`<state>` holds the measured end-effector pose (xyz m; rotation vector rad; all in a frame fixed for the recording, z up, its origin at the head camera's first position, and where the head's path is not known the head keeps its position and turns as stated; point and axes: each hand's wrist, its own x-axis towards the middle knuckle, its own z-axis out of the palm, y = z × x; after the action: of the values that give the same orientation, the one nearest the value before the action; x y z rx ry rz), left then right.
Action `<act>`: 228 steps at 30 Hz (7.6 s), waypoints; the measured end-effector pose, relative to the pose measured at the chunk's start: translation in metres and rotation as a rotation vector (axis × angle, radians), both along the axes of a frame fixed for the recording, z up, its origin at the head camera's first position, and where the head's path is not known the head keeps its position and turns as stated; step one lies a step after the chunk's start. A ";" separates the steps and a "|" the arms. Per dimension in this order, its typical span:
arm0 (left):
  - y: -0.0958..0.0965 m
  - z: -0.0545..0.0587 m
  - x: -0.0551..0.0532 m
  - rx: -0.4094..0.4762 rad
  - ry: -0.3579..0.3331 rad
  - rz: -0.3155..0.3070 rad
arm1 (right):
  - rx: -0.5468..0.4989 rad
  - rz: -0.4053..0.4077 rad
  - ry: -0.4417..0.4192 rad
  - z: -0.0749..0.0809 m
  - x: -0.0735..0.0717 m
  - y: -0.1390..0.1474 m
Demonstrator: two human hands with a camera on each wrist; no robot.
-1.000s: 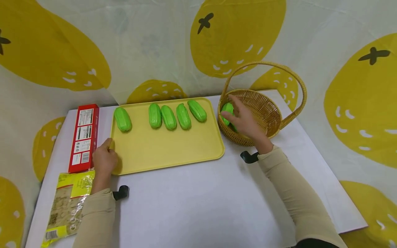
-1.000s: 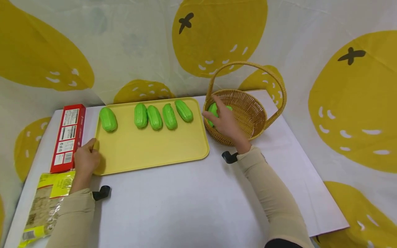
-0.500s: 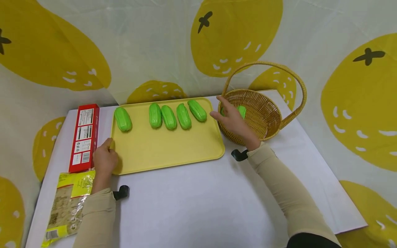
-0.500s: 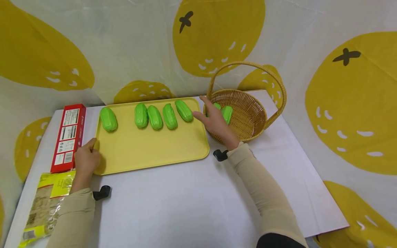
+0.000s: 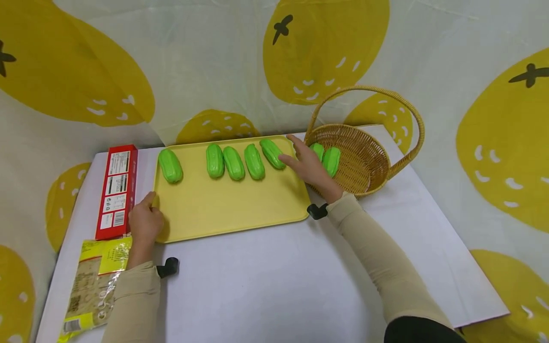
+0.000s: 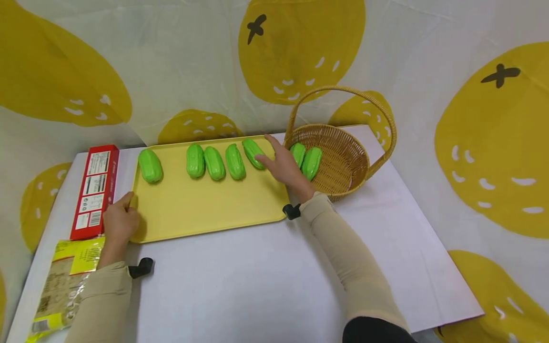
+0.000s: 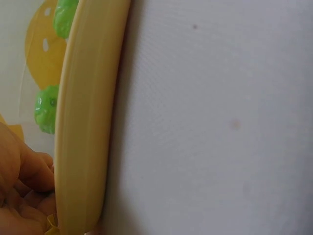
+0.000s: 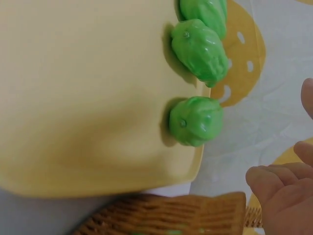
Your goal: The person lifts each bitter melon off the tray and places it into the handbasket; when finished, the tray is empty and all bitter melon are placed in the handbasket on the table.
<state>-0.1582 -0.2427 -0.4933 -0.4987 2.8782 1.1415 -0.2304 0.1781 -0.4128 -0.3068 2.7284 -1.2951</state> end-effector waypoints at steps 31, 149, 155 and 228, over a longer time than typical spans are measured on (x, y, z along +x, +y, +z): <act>0.001 0.000 0.001 -0.003 0.022 0.013 | -0.056 -0.179 -0.108 -0.059 -0.033 -0.036; 0.001 0.000 0.001 0.023 -0.056 0.018 | -0.406 -0.304 0.102 0.000 0.058 0.044; 0.000 0.001 -0.001 0.032 -0.096 0.020 | -0.347 -0.340 0.095 -0.003 0.062 0.059; -0.005 -0.007 0.001 0.114 -0.013 0.055 | 0.260 -0.403 -0.101 -0.016 0.047 0.128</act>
<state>-0.1570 -0.2482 -0.5002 -0.5823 2.7851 1.2960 -0.1830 0.3061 -0.4290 0.3382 2.9175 -0.9692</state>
